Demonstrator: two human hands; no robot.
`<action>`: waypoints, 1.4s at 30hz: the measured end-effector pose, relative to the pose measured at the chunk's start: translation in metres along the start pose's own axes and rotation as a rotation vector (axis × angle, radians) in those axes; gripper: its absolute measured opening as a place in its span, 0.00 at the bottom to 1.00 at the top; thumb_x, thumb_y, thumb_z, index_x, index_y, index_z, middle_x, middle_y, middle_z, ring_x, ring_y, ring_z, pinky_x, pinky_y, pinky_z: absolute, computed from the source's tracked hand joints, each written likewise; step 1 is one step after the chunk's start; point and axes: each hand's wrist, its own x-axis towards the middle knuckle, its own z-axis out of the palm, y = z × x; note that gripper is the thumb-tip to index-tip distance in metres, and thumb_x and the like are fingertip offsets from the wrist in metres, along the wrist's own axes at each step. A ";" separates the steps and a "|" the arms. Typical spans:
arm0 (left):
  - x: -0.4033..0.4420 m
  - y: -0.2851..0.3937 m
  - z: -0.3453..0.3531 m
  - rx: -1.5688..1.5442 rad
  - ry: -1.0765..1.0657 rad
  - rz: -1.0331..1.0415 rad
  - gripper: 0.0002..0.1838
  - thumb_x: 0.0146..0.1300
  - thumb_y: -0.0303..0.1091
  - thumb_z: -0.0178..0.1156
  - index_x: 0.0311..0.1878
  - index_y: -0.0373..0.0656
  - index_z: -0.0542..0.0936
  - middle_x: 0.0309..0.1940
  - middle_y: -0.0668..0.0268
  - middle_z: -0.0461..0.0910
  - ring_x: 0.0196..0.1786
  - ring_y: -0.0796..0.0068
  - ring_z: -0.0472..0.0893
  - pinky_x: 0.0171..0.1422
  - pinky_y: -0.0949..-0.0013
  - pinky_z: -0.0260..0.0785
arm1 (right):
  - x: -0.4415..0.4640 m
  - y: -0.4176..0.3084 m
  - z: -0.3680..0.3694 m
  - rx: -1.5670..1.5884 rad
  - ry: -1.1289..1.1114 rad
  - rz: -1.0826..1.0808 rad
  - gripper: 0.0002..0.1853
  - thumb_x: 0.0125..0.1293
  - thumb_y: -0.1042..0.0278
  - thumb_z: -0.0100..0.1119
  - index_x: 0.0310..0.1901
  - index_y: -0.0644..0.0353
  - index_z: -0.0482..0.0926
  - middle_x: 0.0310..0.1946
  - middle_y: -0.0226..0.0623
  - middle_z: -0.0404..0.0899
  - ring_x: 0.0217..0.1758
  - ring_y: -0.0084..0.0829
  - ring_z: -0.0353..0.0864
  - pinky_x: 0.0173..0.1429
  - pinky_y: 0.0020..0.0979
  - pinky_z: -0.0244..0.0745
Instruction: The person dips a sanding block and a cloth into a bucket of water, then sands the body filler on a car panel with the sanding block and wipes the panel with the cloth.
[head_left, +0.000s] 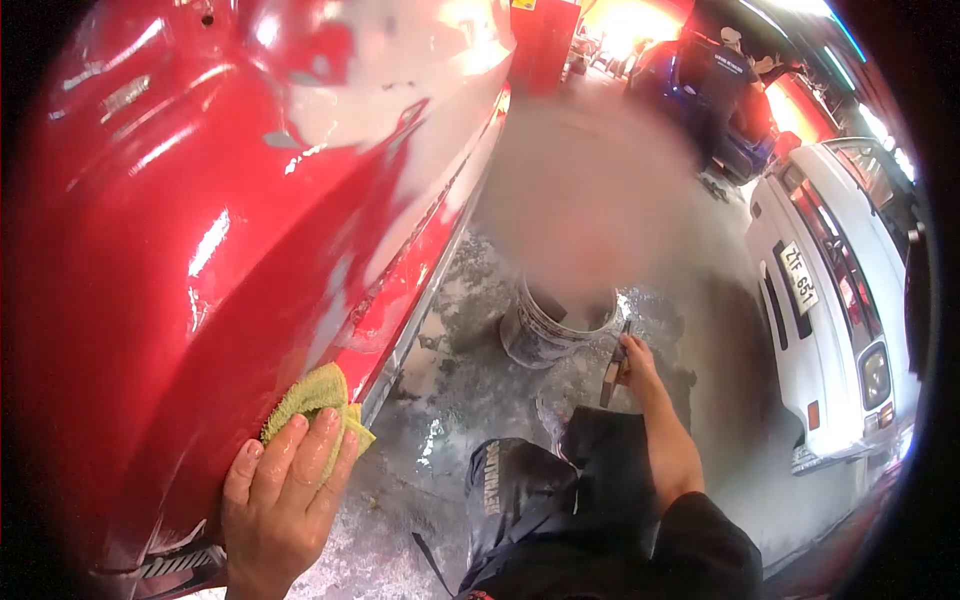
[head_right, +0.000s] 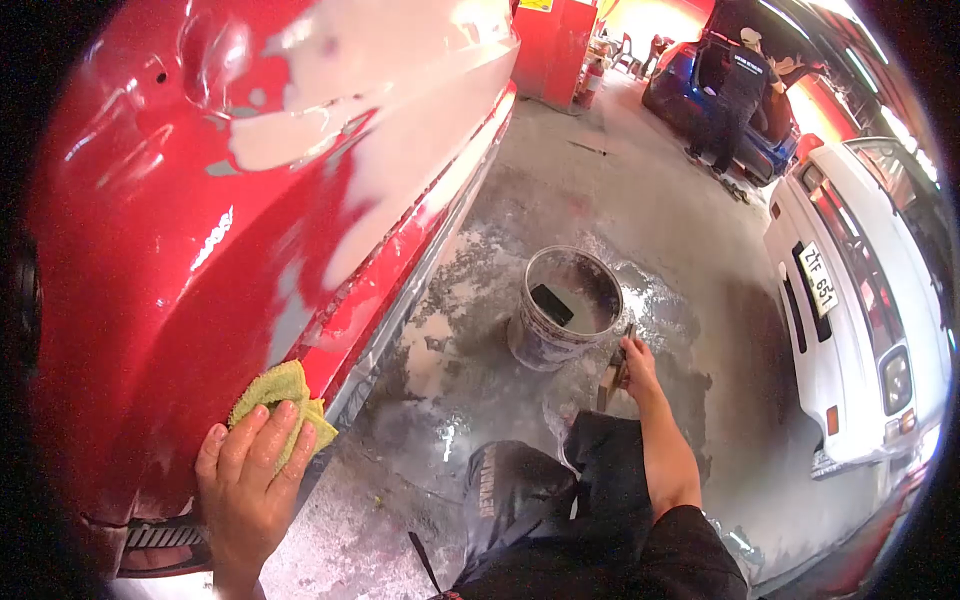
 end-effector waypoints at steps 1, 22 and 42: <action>0.001 0.002 -0.002 -0.003 -0.018 -0.013 0.17 0.67 0.33 0.62 0.58 0.57 0.87 0.65 0.72 0.82 0.68 0.68 0.77 0.80 0.53 0.53 | 0.010 0.007 0.002 0.008 0.010 -0.077 0.36 0.69 0.53 0.68 0.74 0.56 0.67 0.53 0.39 0.81 0.50 0.35 0.82 0.43 0.44 0.82; -0.011 0.003 0.005 0.021 -0.043 -0.035 0.21 0.73 0.37 0.57 0.67 0.64 0.82 0.74 0.81 0.74 0.74 0.76 0.72 0.86 0.58 0.46 | -0.004 0.007 0.030 -0.161 0.039 -0.122 0.37 0.67 0.41 0.68 0.72 0.50 0.68 0.42 0.33 0.80 0.39 0.36 0.81 0.43 0.47 0.83; -0.007 -0.008 -0.001 0.006 0.036 0.100 0.15 0.68 0.41 0.64 0.56 0.59 0.88 0.62 0.73 0.84 0.65 0.70 0.80 0.83 0.54 0.51 | -0.002 0.022 0.037 -1.035 0.117 -0.721 0.38 0.64 0.46 0.71 0.72 0.52 0.71 0.57 0.54 0.84 0.58 0.53 0.85 0.60 0.46 0.79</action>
